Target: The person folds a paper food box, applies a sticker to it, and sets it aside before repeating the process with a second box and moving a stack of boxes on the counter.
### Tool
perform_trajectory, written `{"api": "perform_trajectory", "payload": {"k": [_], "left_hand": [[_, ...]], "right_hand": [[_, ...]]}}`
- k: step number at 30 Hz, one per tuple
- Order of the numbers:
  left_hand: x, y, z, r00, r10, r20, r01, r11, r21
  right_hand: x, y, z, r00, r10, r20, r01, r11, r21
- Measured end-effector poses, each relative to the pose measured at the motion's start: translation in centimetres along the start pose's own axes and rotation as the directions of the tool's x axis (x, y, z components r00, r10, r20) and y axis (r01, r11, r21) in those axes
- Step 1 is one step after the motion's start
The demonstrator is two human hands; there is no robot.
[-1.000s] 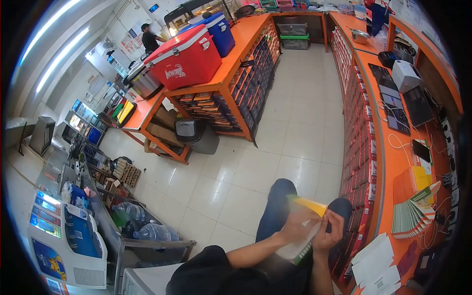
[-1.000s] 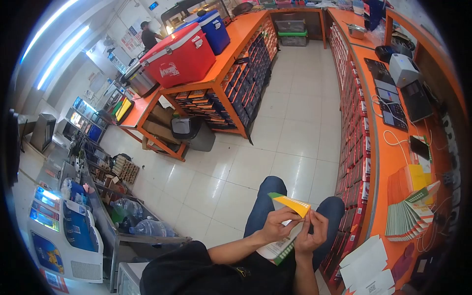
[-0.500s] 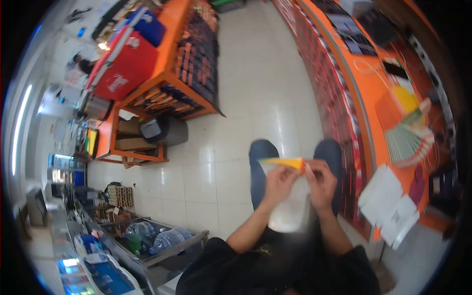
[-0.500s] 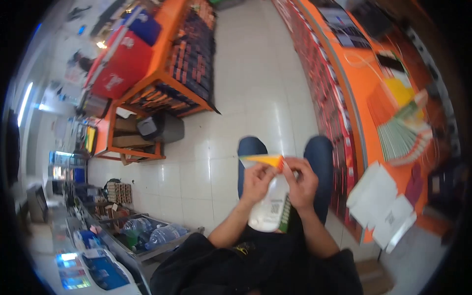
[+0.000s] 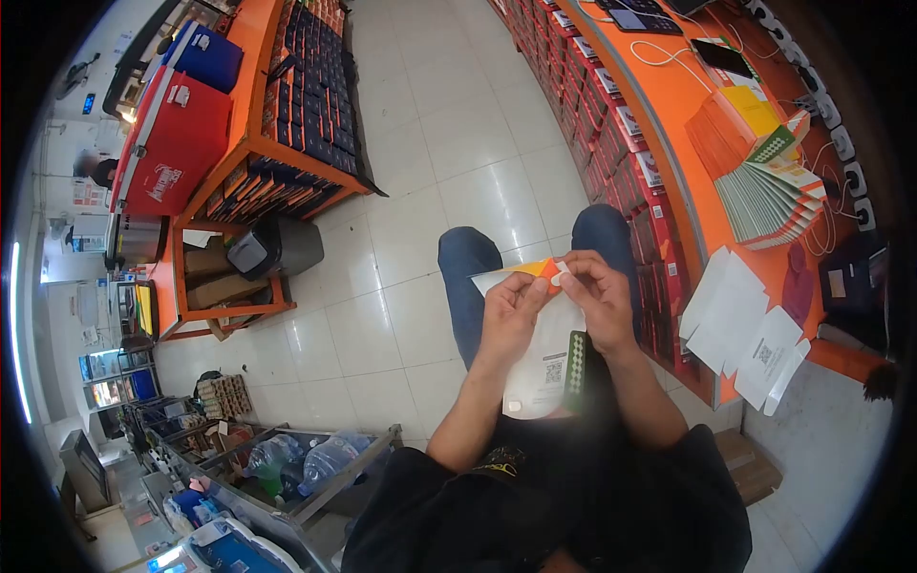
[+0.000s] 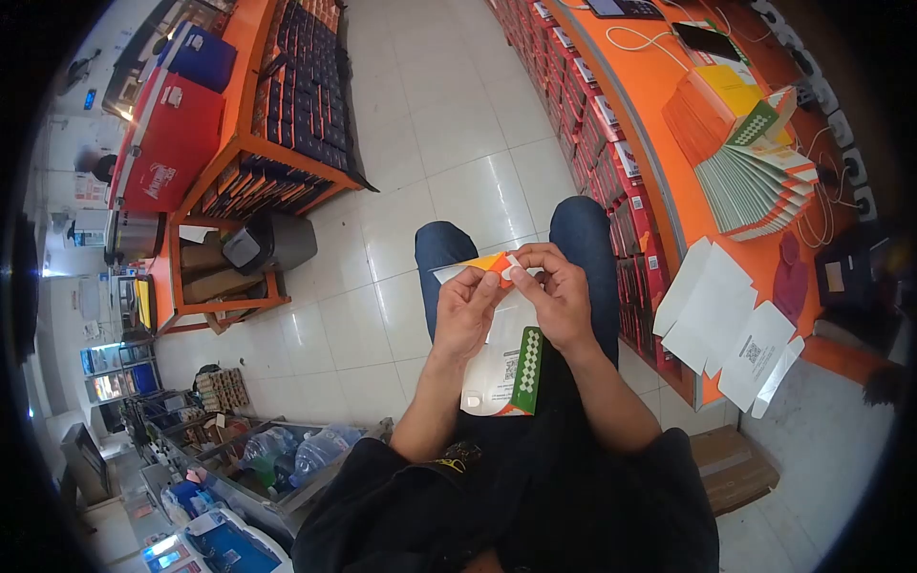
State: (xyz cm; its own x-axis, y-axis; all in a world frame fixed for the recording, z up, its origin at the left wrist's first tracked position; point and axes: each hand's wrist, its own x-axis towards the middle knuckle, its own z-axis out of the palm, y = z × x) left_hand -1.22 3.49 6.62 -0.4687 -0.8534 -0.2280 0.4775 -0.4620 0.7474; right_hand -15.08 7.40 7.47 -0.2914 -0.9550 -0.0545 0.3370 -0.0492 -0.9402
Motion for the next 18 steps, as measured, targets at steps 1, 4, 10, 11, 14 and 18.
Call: {"api": "perform_trajectory", "payload": {"k": [1,4,10,11,14,18], "left_hand": [[-0.1,-0.1,-0.1,1.000,-0.005,-0.002,0.005,1.000,0.011],[0.0,0.1,0.3,0.999,-0.034,-0.025,0.035,0.999,0.010],[0.0,-0.3,-0.4,0.999,-0.051,-0.001,0.051,0.994,0.099],[0.0,-0.3,-0.3,0.999,-0.050,-0.003,0.050,0.994,0.099],[0.1,-0.2,-0.3,0.999,-0.040,-0.009,0.041,0.992,0.117],[0.3,-0.2,-0.1,0.998,-0.048,-0.049,0.054,0.990,0.132]], "right_hand": [[-0.1,0.4,0.1,0.998,-0.061,-0.018,0.059,0.993,-0.102],[-0.3,1.0,0.3,0.991,-0.122,-0.055,0.108,0.973,-0.204],[-0.1,1.5,0.4,0.989,-0.097,-0.109,0.082,0.988,-0.133],[-0.1,1.6,0.4,0.987,-0.123,-0.103,0.105,0.981,-0.165],[0.2,1.7,0.4,0.984,-0.152,-0.090,0.129,0.968,-0.217],[0.4,1.2,0.8,0.981,-0.169,-0.092,0.132,0.939,-0.317]]}}
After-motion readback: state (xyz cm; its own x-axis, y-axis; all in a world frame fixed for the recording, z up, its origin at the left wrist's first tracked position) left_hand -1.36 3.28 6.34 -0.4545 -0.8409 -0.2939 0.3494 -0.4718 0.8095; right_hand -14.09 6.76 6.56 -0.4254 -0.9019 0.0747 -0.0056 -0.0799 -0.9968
